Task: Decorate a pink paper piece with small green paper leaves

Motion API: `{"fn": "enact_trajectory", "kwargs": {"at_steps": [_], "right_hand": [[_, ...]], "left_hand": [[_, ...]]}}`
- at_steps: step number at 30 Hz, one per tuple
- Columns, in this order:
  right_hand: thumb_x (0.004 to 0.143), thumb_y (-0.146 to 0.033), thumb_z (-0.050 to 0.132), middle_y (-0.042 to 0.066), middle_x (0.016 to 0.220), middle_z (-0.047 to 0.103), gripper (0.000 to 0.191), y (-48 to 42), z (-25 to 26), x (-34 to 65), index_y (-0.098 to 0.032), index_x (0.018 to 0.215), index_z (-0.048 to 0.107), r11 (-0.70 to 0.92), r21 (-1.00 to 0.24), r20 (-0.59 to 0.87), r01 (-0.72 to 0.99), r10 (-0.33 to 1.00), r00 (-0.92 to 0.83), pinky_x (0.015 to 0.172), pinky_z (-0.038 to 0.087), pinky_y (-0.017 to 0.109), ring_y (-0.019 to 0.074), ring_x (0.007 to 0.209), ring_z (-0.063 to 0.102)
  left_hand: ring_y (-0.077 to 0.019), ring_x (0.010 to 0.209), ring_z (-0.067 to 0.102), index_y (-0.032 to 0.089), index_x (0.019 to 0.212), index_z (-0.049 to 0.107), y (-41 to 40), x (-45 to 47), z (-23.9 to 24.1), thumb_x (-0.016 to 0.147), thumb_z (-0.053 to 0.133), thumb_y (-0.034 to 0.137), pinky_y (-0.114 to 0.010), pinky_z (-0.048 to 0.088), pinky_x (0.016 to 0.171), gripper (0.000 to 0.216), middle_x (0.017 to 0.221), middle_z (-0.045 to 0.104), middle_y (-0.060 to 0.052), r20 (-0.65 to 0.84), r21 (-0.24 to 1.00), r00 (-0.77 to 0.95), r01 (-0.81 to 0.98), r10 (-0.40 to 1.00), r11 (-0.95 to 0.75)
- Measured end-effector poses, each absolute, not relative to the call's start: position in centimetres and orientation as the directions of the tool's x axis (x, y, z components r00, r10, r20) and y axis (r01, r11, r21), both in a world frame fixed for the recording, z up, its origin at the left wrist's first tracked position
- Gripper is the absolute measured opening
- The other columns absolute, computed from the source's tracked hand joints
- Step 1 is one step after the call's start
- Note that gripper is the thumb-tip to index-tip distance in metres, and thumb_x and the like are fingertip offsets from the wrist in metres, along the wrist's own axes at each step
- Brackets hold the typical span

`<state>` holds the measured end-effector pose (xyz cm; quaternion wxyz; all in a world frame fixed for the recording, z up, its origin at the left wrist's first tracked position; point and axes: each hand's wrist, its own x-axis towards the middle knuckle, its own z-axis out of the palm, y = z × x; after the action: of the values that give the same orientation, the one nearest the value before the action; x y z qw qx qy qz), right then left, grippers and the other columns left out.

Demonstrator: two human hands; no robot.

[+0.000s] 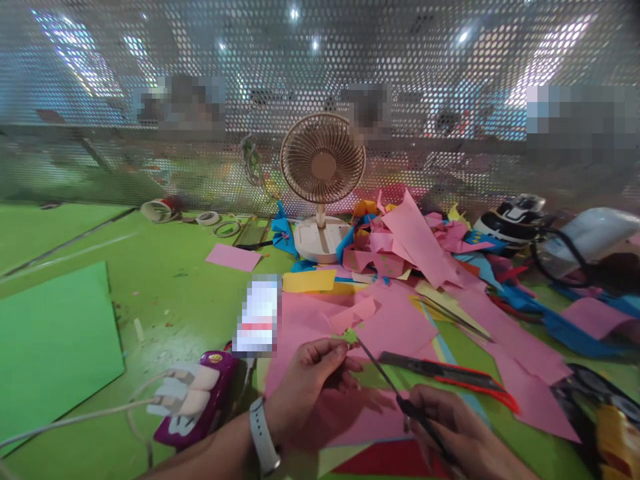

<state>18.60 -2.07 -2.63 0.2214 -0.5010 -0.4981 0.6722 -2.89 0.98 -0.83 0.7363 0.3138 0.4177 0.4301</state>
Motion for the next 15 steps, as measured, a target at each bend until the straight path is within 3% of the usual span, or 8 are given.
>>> {"fn": "enact_trajectory", "kwargs": {"at_steps": [7,15], "right_hand": [[0.061,-0.063,0.062,-0.007,0.050,0.042,0.049,-2.22,-2.25,18.00,-0.017,0.064,0.046,-0.403,-0.900,-0.436,0.167,0.820,-0.371,0.039,0.024,0.016,0.0040,0.041,0.033],[0.061,-0.063,0.062,-0.007,0.050,0.043,0.049,-2.28,-2.38,17.95,-0.017,0.065,0.047,-0.431,-0.883,-0.469,0.183,0.806,-0.361,0.037,0.020,0.016,0.0032,0.039,0.029]], "left_hand": [[-0.0114,0.054,0.060,0.012,0.087,0.062,0.78,-2.68,-1.01,0.074,0.063,0.037,-0.023,0.044,0.055,0.028,0.071,0.067,-0.006,-0.373,0.798,0.317,-0.370,0.872,0.476],[-0.0103,0.054,0.059,0.012,0.084,0.062,0.76,-2.70,-0.74,0.075,0.062,0.036,-0.022,0.044,0.056,0.027,0.071,0.067,-0.006,-0.367,0.805,0.314,-0.365,0.876,0.468]]}}
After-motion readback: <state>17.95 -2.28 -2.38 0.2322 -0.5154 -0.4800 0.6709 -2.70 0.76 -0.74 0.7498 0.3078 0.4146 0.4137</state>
